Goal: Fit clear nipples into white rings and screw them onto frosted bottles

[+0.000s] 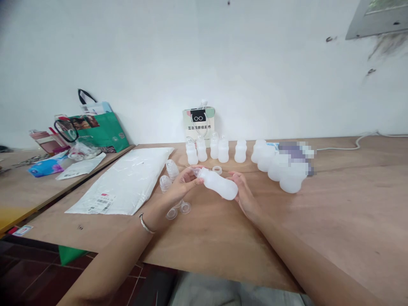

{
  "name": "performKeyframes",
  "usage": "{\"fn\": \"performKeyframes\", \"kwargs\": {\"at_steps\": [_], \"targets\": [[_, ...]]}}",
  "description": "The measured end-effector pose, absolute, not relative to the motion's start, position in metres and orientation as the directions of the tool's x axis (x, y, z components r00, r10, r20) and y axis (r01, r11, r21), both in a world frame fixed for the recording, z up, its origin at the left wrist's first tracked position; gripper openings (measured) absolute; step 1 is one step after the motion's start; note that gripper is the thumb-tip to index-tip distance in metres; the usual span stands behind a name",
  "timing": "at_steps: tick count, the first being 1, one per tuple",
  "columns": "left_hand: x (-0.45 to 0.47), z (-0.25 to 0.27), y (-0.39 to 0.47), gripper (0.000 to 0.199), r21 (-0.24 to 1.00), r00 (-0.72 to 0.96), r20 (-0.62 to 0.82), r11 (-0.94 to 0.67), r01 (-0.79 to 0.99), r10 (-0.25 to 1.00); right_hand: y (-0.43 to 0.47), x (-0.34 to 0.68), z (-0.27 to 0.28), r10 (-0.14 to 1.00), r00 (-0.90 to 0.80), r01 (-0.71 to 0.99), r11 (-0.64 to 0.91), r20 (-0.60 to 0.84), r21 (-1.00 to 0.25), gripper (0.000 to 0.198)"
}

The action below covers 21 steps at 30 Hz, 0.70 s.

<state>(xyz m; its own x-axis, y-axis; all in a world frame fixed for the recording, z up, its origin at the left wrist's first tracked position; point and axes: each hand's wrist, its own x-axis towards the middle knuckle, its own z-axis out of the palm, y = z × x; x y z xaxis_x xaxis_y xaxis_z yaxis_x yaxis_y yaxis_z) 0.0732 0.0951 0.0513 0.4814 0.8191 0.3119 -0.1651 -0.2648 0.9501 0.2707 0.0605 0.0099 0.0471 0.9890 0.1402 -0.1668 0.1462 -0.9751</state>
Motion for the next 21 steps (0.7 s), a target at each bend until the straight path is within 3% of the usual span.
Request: {"fn": "performKeyframes", "kwargs": {"at_steps": [3,6,8,10,12,14,16,18,21], "targets": [[0.073,0.049,0.098,0.037,0.956,0.422,0.292,-0.251,-0.150,0.859,0.060,0.272,0.000,0.872,0.081,0.227,0.455,0.482,-0.861,0.055],[0.073,0.050,0.097,0.036,0.955,0.432,0.294,-0.248,-0.160,0.853,0.056,0.270,0.001,0.817,0.030,0.368,0.526,0.576,-0.766,0.051],[0.073,0.050,0.096,0.036,0.952,0.450,0.305,-0.251,-0.176,0.840,0.054,0.267,0.007,0.891,0.031,0.243,0.432,0.453,-0.868,0.039],[0.075,0.050,0.096,0.038,0.948,0.474,0.315,-0.253,-0.192,0.823,0.054,0.265,0.013,0.980,-0.068,0.026,0.191,0.189,-0.981,0.037],[0.077,0.048,0.097,0.039,0.948,0.490,0.317,-0.258,-0.186,0.812,0.055,0.265,0.017,0.966,-0.249,-0.111,-0.093,-0.063,-0.990,0.050],[0.078,0.046,0.099,0.038,0.949,0.463,0.315,-0.268,-0.165,0.829,0.058,0.266,0.016,0.947,-0.286,-0.139,-0.195,-0.149,-0.971,0.061],[0.079,0.045,0.100,0.036,0.952,0.414,0.306,-0.269,-0.146,0.857,0.061,0.268,0.012,0.993,-0.114,-0.090,-0.036,-0.025,-0.995,0.061],[0.078,0.045,0.101,0.036,0.954,0.374,0.298,-0.266,-0.136,0.878,0.061,0.269,0.007,0.965,0.069,0.111,0.243,0.251,-0.964,0.057],[0.078,0.044,0.101,0.036,0.956,0.356,0.293,-0.272,-0.110,0.887,0.056,0.269,0.004,0.830,0.020,0.484,0.479,0.557,-0.732,0.068]]}}
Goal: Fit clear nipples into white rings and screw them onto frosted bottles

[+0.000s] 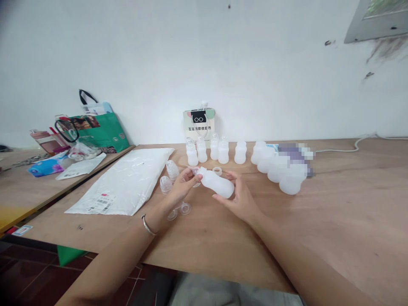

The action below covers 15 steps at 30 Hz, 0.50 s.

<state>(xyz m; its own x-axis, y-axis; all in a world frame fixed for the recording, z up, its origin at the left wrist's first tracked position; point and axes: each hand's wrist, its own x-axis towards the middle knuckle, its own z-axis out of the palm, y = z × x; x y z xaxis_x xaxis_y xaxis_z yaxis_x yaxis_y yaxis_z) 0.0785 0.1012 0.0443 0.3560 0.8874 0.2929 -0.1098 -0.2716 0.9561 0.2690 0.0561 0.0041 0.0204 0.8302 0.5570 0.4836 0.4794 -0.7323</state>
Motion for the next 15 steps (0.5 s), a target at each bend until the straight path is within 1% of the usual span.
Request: {"fn": "performKeyframes", "kwargs": {"at_steps": [2,3,4,6,8,10,11,13,15], "targets": [[0.079,0.044,0.100,0.037,0.955,0.360,0.296,-0.280,-0.097,0.885,0.052,0.267,0.006,0.796,-0.050,0.603,0.506,0.603,-0.617,0.061],[0.080,0.044,0.100,0.036,0.953,0.364,0.301,-0.287,-0.095,0.881,0.051,0.265,0.008,0.797,-0.060,0.624,0.500,0.602,-0.600,0.055],[0.081,0.045,0.099,0.035,0.951,0.368,0.309,-0.294,-0.097,0.877,0.050,0.264,0.010,0.812,-0.057,0.623,0.484,0.582,-0.614,0.049],[0.081,0.046,0.097,0.033,0.947,0.379,0.321,-0.302,-0.112,0.868,0.049,0.262,0.014,0.875,-0.031,0.557,0.416,0.483,-0.718,0.040],[0.082,0.048,0.094,0.032,0.944,0.393,0.329,-0.304,-0.126,0.859,0.049,0.261,0.017,0.943,-0.070,0.397,0.326,0.325,-0.858,0.034],[0.080,0.051,0.092,0.034,0.943,0.405,0.331,-0.305,-0.129,0.852,0.049,0.260,0.018,0.968,-0.188,0.159,0.199,0.169,-0.967,0.032],[0.080,0.052,0.091,0.035,0.942,0.411,0.336,-0.311,-0.127,0.848,0.049,0.259,0.019,0.960,-0.257,0.036,0.122,0.109,-0.992,0.032],[0.078,0.053,0.090,0.037,0.935,0.428,0.352,-0.333,-0.121,0.832,0.047,0.257,0.019,0.924,-0.382,-0.163,-0.036,0.029,-0.986,0.035],[0.077,0.053,0.089,0.039,0.924,0.445,0.377,-0.364,-0.117,0.813,0.046,0.255,0.017,0.884,-0.467,-0.269,-0.153,-0.011,-0.951,0.037]]}}
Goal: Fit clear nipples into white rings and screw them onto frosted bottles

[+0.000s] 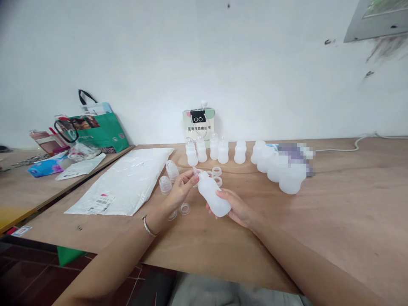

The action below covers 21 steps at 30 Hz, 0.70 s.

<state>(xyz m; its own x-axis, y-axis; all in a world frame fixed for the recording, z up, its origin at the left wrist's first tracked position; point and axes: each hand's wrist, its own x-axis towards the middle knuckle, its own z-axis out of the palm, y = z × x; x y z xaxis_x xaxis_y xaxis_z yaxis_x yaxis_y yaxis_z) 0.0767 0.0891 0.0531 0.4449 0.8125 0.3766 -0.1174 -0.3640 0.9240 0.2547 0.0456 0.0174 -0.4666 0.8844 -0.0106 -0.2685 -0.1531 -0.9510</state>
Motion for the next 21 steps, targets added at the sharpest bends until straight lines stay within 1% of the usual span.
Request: {"fn": "performKeyframes", "kwargs": {"at_steps": [4,10,13,15,17,19,21], "targets": [[0.077,0.050,0.087,0.043,0.910,0.455,0.408,-0.396,-0.126,0.791,0.042,0.252,0.015,0.847,-0.530,-0.340,-0.244,-0.030,-0.908,0.038],[0.080,0.047,0.085,0.046,0.895,0.473,0.446,-0.380,-0.233,0.760,0.040,0.250,0.017,0.808,-0.588,-0.376,-0.312,-0.036,-0.873,0.040],[0.081,0.046,0.084,0.048,0.893,0.472,0.448,-0.401,-0.203,0.759,0.041,0.250,0.015,0.798,-0.601,-0.379,-0.331,-0.043,-0.864,0.041],[0.081,0.047,0.083,0.046,0.886,0.470,0.452,-0.444,-0.136,0.758,0.041,0.248,0.014,0.813,-0.581,-0.394,-0.314,-0.030,-0.864,0.041],[0.079,0.048,0.084,0.044,0.845,0.434,0.486,-0.535,-0.010,0.759,0.042,0.244,0.012,0.851,-0.524,-0.413,-0.246,0.008,-0.877,0.040],[0.073,0.050,0.088,0.044,0.736,0.354,0.577,-0.657,0.163,0.736,0.043,0.240,0.011,0.891,-0.450,-0.391,-0.130,0.066,-0.911,0.036],[0.063,0.055,0.097,0.046,0.578,0.230,0.701,-0.726,0.371,0.675,0.043,0.237,0.011,0.917,-0.379,-0.329,-0.010,0.123,-0.944,0.035]]}}
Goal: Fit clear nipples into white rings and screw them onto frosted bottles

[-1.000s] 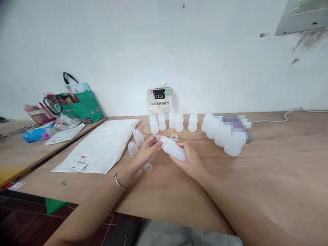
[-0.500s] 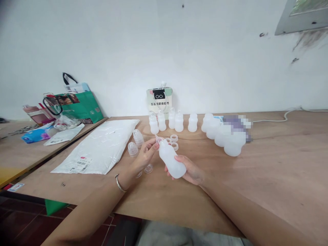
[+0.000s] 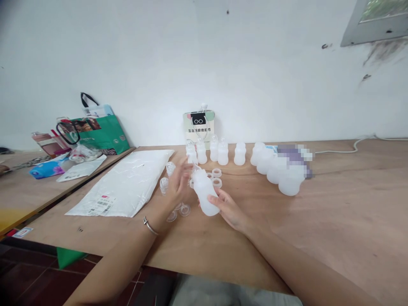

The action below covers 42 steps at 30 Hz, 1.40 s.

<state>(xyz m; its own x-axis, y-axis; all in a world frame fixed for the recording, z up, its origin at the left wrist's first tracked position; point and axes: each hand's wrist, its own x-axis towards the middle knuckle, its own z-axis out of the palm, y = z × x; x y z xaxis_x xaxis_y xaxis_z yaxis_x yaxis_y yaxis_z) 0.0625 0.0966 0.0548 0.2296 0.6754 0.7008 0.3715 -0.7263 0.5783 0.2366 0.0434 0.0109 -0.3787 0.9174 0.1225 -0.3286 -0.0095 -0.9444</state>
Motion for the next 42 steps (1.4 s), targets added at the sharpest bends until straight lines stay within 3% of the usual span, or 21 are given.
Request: {"fn": "performKeyframes", "kwargs": {"at_steps": [2,5,8,12,14,17,20,23,28,35,38,42], "targets": [[0.049,0.059,0.110,0.046,0.446,0.098,0.779,-0.658,0.607,0.619,0.045,0.235,0.010,0.935,-0.312,-0.271,0.084,0.171,-0.959,0.040],[0.029,0.060,0.131,0.047,0.332,-0.033,0.763,-0.347,0.877,0.646,0.049,0.236,0.007,0.948,-0.231,-0.210,0.170,0.217,-0.963,0.046],[0.017,0.053,0.144,0.043,0.243,-0.062,0.613,-0.114,0.963,0.787,0.054,0.238,0.002,0.950,-0.202,-0.137,0.212,0.237,-0.968,0.048],[0.013,0.049,0.147,0.037,0.213,-0.046,0.456,-0.059,0.975,0.889,0.058,0.238,-0.005,0.948,-0.201,-0.094,0.232,0.247,-0.968,0.051],[0.014,0.054,0.145,0.037,0.246,-0.049,0.514,-0.092,0.965,0.856,0.060,0.238,-0.009,0.954,-0.187,-0.062,0.228,0.236,-0.972,0.055],[0.019,0.063,0.137,0.044,0.351,-0.085,0.732,-0.268,0.897,0.676,0.062,0.237,-0.013,0.963,-0.160,0.026,0.223,0.216,-0.974,0.062],[0.032,0.065,0.122,0.052,0.413,-0.089,0.856,-0.569,0.712,0.510,0.063,0.234,-0.014,0.962,-0.155,0.081,0.238,0.224,-0.968,0.062],[0.053,0.058,0.103,0.047,0.458,-0.070,0.870,-0.747,0.482,0.488,0.062,0.232,-0.011,0.953,-0.169,0.094,0.270,0.252,-0.958,0.063],[0.080,0.049,0.084,0.038,0.500,0.003,0.848,-0.801,0.329,0.530,0.058,0.228,-0.005,0.938,-0.200,0.142,0.315,0.284,-0.938,0.072],[0.083,0.048,0.088,0.037,0.245,0.394,0.808,-0.858,0.451,0.438,0.057,0.226,-0.004,0.934,-0.210,0.167,0.325,0.289,-0.931,0.072],[0.084,0.046,0.089,0.036,0.260,0.457,0.763,-0.864,0.431,0.457,0.057,0.226,-0.004,0.938,-0.208,0.173,0.315,0.278,-0.933,0.072],[0.086,0.043,0.090,0.030,0.345,0.384,0.815,-0.896,0.278,0.433,0.056,0.226,-0.002,0.938,-0.213,0.173,0.312,0.274,-0.934,0.069]]}}
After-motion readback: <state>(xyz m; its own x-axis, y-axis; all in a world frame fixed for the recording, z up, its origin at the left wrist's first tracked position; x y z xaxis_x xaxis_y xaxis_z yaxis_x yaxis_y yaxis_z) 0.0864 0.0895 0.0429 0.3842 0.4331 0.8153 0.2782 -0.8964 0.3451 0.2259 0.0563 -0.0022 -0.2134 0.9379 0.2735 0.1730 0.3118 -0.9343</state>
